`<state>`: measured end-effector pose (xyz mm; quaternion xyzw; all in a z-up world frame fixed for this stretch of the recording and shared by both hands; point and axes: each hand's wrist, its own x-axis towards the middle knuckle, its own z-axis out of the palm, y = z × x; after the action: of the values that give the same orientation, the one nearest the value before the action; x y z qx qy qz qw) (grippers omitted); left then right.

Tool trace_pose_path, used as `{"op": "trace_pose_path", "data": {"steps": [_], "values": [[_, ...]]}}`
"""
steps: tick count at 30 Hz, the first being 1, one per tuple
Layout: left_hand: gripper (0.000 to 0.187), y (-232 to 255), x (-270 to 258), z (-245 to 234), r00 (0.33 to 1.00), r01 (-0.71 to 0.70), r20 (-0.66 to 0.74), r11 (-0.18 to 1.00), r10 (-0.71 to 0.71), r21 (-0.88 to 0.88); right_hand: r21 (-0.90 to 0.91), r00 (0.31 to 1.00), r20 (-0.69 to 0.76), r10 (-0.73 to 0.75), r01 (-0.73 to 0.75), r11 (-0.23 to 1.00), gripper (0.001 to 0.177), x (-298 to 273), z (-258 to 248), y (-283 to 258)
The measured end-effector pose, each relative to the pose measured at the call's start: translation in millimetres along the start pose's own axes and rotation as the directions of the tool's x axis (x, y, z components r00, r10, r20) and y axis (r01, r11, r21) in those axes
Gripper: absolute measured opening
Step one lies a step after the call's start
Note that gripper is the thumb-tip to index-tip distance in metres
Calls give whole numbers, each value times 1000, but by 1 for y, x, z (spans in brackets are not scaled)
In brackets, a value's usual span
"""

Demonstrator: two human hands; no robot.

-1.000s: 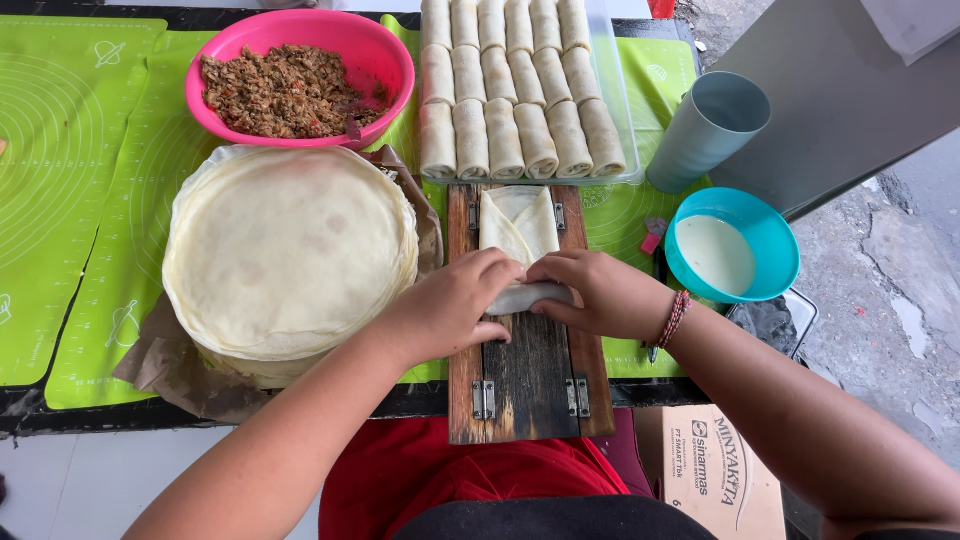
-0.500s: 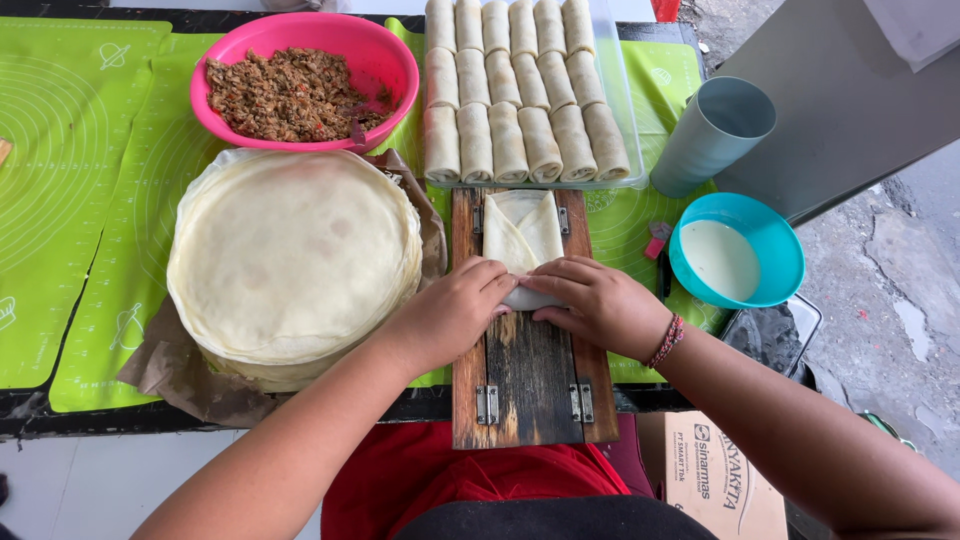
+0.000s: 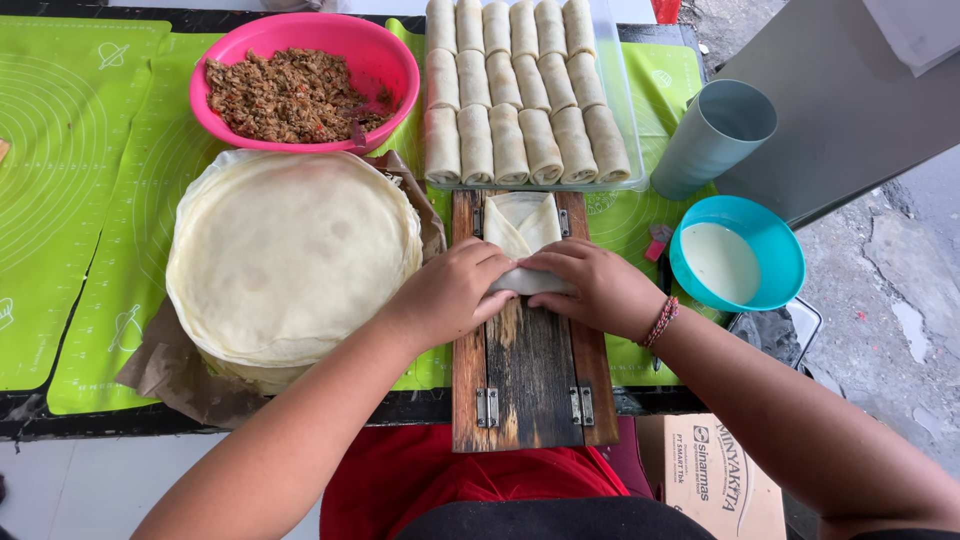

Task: The person prepares spring rolls by placing a filling onto thin wrappers, rolling them tightly using a wooden board, and sealing the edges with a liquid. The finished rolls are placed on a tray.

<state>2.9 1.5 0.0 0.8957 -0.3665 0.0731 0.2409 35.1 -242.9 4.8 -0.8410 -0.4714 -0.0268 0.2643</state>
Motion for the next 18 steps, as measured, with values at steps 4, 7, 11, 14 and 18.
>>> {"op": "trace_pose_path", "data": {"steps": [4, 7, 11, 14, 18], "values": [[41, 0, 5, -4, 1000, -5, -20, 1000, 5, 1, 49, 995, -39, 93, -91, 995, 40, 11, -4, 1], [52, -6, 10, 3, 1000, 21, 17, 999, -22, 37, 61, 989, -70, 134, -130, 990, 42, 12, -4, 3], [39, -10, 17, 2, 995, 84, 48, 996, -83, -15, -11, 996, 32, 87, -86, 996, 46, 9, -2, 9], [29, -2, 20, -10, 998, 60, 10, 998, -60, 2, -56, 997, 5, 74, -74, 996, 43, 6, 2, 14], [27, 1, 12, -8, 989, -68, -122, 988, 85, 139, -209, 992, -121, -26, 1, 978, 41, -2, 2, 4]]}}
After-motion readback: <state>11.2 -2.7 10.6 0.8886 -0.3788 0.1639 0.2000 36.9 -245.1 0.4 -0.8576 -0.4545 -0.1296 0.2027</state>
